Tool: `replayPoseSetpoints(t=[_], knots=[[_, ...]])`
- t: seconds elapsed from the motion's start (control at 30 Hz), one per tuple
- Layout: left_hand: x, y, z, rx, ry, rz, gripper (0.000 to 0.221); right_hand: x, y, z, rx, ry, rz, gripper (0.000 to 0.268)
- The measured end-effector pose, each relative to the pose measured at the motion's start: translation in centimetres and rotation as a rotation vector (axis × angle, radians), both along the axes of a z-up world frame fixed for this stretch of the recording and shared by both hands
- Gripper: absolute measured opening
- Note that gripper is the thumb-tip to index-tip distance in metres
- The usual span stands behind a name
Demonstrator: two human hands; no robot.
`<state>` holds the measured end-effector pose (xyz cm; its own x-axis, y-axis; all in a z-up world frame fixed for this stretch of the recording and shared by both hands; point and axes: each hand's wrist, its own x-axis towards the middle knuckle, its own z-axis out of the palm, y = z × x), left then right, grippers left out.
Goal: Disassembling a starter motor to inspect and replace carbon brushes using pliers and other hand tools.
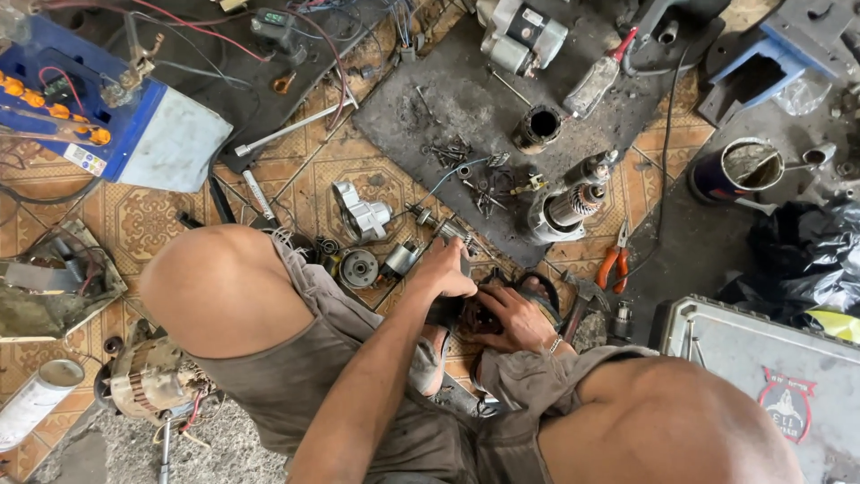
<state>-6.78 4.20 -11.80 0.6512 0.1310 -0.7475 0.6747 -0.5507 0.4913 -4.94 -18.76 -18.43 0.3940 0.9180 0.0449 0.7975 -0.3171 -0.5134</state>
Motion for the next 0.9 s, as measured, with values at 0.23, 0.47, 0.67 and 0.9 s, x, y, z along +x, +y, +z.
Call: replayPoseSetpoints(t=[0.23, 0.47, 0.67, 0.9], knots=[[-0.5, -1.2, -0.7, -0.007, 0.044, -0.226, 0.068, 0.6, -0.6, -2.2, 0.072, -0.025, 0.115, 0.082], [-1.3, -0.9, -1.7, 0.000, 0.028, -0.216, 0.063, 0.8, -0.8, -3.5, -0.015, -0.065, 0.231, 0.086], [-2.5, -0.9, -3.1, -0.093, 0.058, -0.204, 0.082, 1.2, -0.9, -4.1, -0.102, -0.176, 0.313, 0.083], [-2.8, -1.3, 0.4, -0.091, -0.002, -0.282, 0.091, 1.1, -1.4, -4.3, -0.111, -0.231, 0.322, 0.081]])
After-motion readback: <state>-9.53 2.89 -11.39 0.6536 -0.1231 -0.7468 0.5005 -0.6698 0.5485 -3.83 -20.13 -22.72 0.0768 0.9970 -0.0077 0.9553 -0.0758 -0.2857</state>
